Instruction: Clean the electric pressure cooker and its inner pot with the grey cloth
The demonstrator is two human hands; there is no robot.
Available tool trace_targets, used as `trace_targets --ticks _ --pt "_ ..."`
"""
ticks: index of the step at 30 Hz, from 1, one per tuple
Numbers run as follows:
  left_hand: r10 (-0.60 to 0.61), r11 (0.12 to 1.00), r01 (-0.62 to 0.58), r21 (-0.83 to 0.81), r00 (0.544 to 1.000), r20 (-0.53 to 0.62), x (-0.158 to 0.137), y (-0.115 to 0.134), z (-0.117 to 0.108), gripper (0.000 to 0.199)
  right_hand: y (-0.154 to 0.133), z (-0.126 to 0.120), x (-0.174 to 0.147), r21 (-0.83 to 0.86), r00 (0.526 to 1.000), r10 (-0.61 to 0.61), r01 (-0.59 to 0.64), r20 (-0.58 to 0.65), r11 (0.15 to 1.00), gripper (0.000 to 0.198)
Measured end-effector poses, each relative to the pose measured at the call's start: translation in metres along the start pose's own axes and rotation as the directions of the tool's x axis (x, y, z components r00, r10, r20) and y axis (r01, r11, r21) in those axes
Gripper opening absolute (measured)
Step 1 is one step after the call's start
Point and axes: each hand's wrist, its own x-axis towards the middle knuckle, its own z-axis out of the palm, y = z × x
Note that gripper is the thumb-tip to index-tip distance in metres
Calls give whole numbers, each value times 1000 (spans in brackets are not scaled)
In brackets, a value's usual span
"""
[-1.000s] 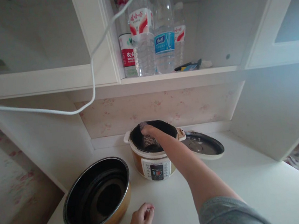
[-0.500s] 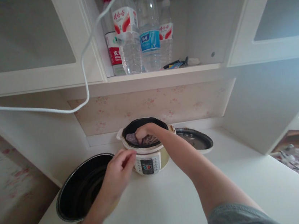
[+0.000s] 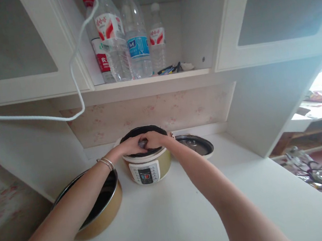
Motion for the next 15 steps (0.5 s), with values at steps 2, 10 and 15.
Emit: trace_targets --ticks 2,10,15 --pt "-76 997 75 16 994 83 9 -2 -2 43 4 4 -31 141 981 8 20 -195 990 37" --pt "-167 904 244 -352 958 235 41 9 10 23 105 97 -211 723 619 675 -238 -401 648 28" --pt "-238 675 332 -659 943 232 76 37 38 14 144 191 -273 678 600 760 -452 -250 580 29"
